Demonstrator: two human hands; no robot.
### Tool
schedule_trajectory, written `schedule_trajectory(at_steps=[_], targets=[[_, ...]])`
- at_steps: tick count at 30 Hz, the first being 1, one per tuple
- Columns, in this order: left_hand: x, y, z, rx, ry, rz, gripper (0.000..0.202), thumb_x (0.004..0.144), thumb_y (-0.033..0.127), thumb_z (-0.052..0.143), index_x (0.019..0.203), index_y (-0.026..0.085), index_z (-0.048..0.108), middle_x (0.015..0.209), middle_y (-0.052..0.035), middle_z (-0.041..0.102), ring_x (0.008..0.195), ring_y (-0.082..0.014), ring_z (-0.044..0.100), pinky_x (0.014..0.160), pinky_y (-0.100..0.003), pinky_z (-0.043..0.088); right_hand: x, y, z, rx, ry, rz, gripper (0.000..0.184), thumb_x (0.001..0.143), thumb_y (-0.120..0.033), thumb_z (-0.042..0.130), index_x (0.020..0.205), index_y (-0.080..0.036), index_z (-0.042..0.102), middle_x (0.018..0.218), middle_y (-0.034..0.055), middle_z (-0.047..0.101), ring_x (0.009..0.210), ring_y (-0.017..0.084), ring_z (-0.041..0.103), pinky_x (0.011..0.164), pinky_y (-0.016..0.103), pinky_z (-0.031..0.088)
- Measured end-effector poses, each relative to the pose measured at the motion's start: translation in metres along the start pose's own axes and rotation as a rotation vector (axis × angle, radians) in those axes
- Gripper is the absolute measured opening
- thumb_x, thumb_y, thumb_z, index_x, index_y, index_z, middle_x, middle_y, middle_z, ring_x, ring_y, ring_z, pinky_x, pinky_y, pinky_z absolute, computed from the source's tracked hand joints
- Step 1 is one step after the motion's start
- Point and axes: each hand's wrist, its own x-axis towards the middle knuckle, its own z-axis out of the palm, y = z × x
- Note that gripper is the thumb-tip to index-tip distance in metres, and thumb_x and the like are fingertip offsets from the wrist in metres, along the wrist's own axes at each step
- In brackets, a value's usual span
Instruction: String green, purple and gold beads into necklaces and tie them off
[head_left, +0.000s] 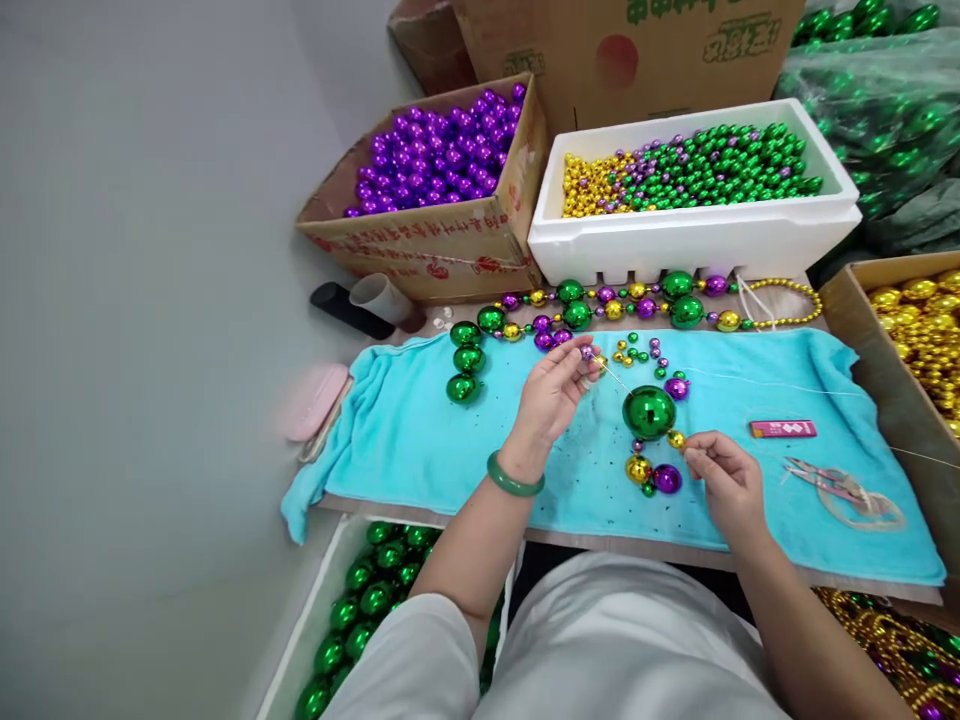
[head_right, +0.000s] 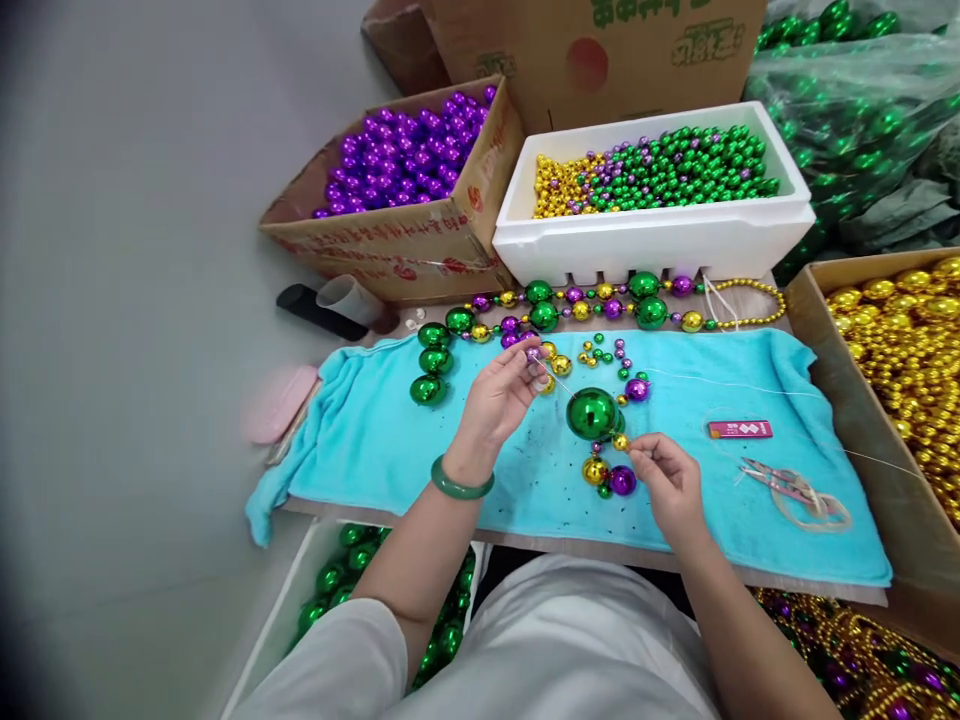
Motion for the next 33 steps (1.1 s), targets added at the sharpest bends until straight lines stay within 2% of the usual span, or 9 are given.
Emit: schedule_trajectory(at_steps=[3, 8, 15, 24, 28, 30, 33], targets=[[-0.012, 0.004, -0.005, -0.117, 0.030, -0.034, 0.018, 0.082, 0.019, 0.065, 0.099, 0.014, 0.069, 0.093, -0.0066, 0.070, 0.073, -0.0087, 0.063, 0.070, -0.022, 0.051, -0.001, -0.002, 0.007, -0.044, -0.020, 0.012, 0.014, 0.080, -0.032, 0.067, 0.078, -0.018, 0.066, 0.059, -0.0021, 0.051, 0.055, 0.009, 0.042, 0.050, 0.023, 0.033], [-0.015, 0.002, -0.012, -0.157, 0.038, -0.013, 0.017, 0.080, 0.017, 0.067, 0.097, 0.014, 0.070, 0.092, -0.0056, 0.070, 0.073, -0.0081, 0.063, 0.070, -0.021, 0.052, -0.002, -0.004, 0.012, -0.083, -0.029, 0.024, 0.015, 0.078, -0.032, 0.068, 0.077, -0.018, 0.066, 0.058, -0.0015, 0.051, 0.054, 0.010, 0.041, 0.049, 0.023, 0.033], [-0.014, 0.001, -0.020, -0.107, 0.073, 0.014, 0.017, 0.077, 0.015, 0.068, 0.095, 0.017, 0.069, 0.086, -0.0020, 0.068, 0.073, -0.0078, 0.062, 0.070, -0.022, 0.050, -0.006, -0.007, 0.016, -0.127, -0.039, 0.024, 0.017, 0.078, -0.034, 0.068, 0.076, -0.017, 0.066, 0.059, -0.0005, 0.052, 0.054, 0.011, 0.044, 0.051, 0.024, 0.036], [-0.018, 0.003, -0.028, -0.021, 0.084, 0.102, 0.021, 0.077, 0.017, 0.067, 0.098, 0.019, 0.067, 0.094, -0.0019, 0.066, 0.076, -0.0081, 0.060, 0.075, -0.025, 0.050, -0.007, -0.008, 0.020, -0.136, -0.034, 0.041, 0.017, 0.077, -0.035, 0.069, 0.076, -0.018, 0.066, 0.057, -0.0020, 0.051, 0.053, 0.009, 0.043, 0.050, 0.023, 0.034], [-0.020, 0.003, -0.028, 0.107, 0.113, 0.241, 0.034, 0.071, 0.015, 0.072, 0.104, 0.021, 0.064, 0.094, -0.0006, 0.064, 0.082, -0.0087, 0.059, 0.080, -0.024, 0.049, -0.007, -0.011, 0.023, -0.166, -0.024, 0.039, 0.019, 0.076, -0.036, 0.069, 0.075, -0.017, 0.066, 0.056, -0.0017, 0.051, 0.052, 0.010, 0.044, 0.049, 0.023, 0.035], [-0.022, 0.003, -0.026, 0.144, 0.088, 0.290, 0.044, 0.068, 0.012, 0.074, 0.109, 0.023, 0.062, 0.093, 0.0011, 0.063, 0.085, -0.0083, 0.059, 0.083, -0.023, 0.049, -0.006, -0.012, 0.026, -0.180, -0.024, 0.043, 0.020, 0.076, -0.036, 0.068, 0.074, -0.017, 0.066, 0.056, -0.0015, 0.052, 0.052, 0.010, 0.044, 0.048, 0.024, 0.035], [-0.025, 0.001, -0.023, 0.122, 0.022, 0.213, 0.056, 0.067, 0.011, 0.074, 0.118, 0.026, 0.057, 0.091, 0.0020, 0.063, 0.086, -0.0086, 0.059, 0.082, -0.023, 0.049, -0.006, -0.011, 0.032, -0.182, -0.032, 0.047, 0.021, 0.076, -0.038, 0.068, 0.075, -0.017, 0.066, 0.056, -0.0012, 0.054, 0.051, 0.010, 0.045, 0.048, 0.024, 0.036]])
